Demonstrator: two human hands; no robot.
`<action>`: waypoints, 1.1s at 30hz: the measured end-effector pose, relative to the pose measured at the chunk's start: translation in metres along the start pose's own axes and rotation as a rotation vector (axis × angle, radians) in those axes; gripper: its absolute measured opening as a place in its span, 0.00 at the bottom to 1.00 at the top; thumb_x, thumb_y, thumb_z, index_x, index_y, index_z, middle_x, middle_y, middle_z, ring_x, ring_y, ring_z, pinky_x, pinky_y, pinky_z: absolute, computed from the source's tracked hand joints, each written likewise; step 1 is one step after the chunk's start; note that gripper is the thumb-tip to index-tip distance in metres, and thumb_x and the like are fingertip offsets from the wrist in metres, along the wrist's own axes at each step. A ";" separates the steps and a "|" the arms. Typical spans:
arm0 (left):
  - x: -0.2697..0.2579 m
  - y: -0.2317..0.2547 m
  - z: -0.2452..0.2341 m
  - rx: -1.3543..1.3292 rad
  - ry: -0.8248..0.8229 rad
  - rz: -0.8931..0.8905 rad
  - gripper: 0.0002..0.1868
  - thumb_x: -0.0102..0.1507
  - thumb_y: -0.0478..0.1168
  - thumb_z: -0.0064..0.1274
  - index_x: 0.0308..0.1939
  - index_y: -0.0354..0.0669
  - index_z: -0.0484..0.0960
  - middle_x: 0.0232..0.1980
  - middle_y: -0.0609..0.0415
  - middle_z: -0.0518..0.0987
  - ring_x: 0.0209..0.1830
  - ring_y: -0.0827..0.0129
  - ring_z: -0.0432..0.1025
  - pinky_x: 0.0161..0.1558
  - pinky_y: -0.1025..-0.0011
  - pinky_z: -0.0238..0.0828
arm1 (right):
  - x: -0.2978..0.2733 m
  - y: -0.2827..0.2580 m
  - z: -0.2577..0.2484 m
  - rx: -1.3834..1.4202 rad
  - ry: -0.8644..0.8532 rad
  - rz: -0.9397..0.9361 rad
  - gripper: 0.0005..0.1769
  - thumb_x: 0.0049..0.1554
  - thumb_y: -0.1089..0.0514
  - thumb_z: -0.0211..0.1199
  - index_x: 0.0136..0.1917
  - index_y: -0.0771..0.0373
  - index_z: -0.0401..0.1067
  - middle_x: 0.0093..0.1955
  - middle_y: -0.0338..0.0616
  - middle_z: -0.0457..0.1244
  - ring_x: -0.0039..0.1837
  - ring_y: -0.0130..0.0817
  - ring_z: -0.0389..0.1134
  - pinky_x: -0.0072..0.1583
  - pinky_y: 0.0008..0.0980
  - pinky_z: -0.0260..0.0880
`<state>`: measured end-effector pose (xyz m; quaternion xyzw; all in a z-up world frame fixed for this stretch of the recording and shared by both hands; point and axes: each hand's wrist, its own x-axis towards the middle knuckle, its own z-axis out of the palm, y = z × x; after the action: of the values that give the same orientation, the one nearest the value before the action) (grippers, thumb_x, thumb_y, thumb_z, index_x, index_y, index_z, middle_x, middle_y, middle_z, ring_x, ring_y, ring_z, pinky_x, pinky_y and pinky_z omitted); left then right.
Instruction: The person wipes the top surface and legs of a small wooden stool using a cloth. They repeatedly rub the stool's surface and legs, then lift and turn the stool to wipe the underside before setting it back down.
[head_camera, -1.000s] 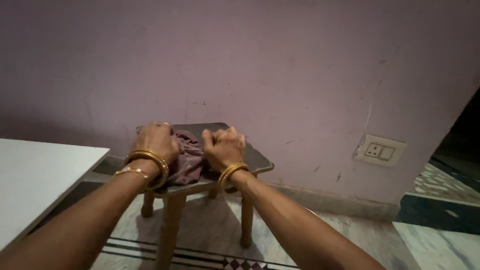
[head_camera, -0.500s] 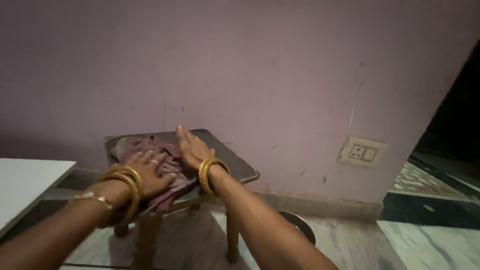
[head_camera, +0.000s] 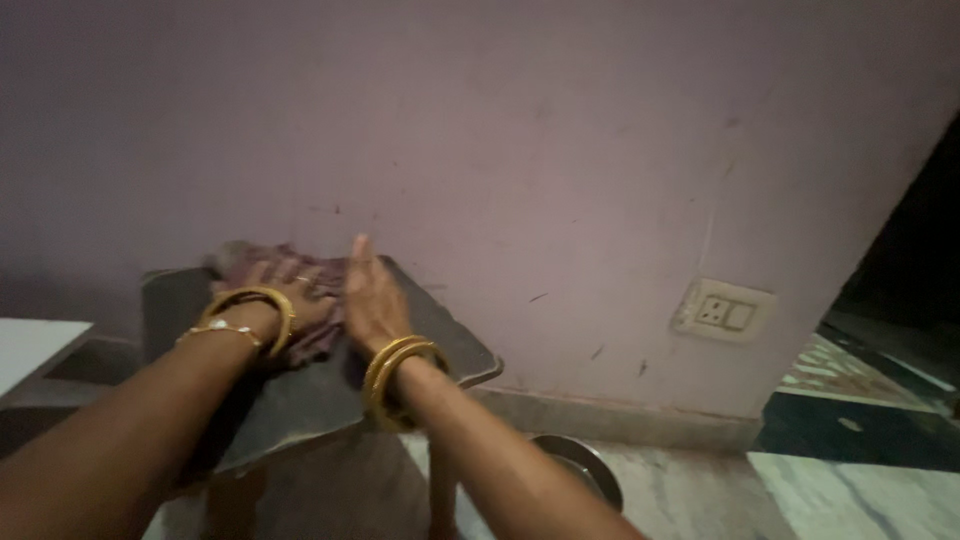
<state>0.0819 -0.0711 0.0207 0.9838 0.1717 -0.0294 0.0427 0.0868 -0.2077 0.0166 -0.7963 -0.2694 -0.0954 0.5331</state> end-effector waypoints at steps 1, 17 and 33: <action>-0.003 0.004 0.004 0.030 0.002 0.064 0.39 0.67 0.71 0.22 0.81 0.74 0.40 0.85 0.67 0.29 0.85 0.66 0.28 0.78 0.39 0.30 | -0.001 0.001 0.000 0.007 0.029 0.064 0.54 0.59 0.22 0.18 0.80 0.63 0.47 0.80 0.56 0.49 0.80 0.49 0.49 0.77 0.50 0.45; -0.030 -0.053 0.025 0.074 0.164 0.197 0.33 0.70 0.61 0.28 0.79 0.66 0.53 0.84 0.63 0.47 0.84 0.68 0.42 0.79 0.50 0.39 | -0.033 -0.026 0.003 -0.479 -0.077 -0.294 0.41 0.64 0.30 0.32 0.69 0.60 0.68 0.65 0.57 0.65 0.68 0.51 0.64 0.70 0.49 0.60; -0.053 -0.069 0.016 -0.553 0.368 -0.230 0.37 0.65 0.46 0.44 0.77 0.42 0.54 0.70 0.37 0.64 0.71 0.49 0.60 0.71 0.55 0.55 | -0.019 -0.011 0.007 -0.725 -0.386 -0.235 0.36 0.61 0.32 0.42 0.75 0.51 0.63 0.78 0.45 0.54 0.78 0.46 0.54 0.75 0.43 0.54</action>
<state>0.0078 -0.0260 0.0033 0.8980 0.2879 0.1915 0.2721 0.0643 -0.2039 0.0145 -0.8993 -0.4023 -0.0935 0.1441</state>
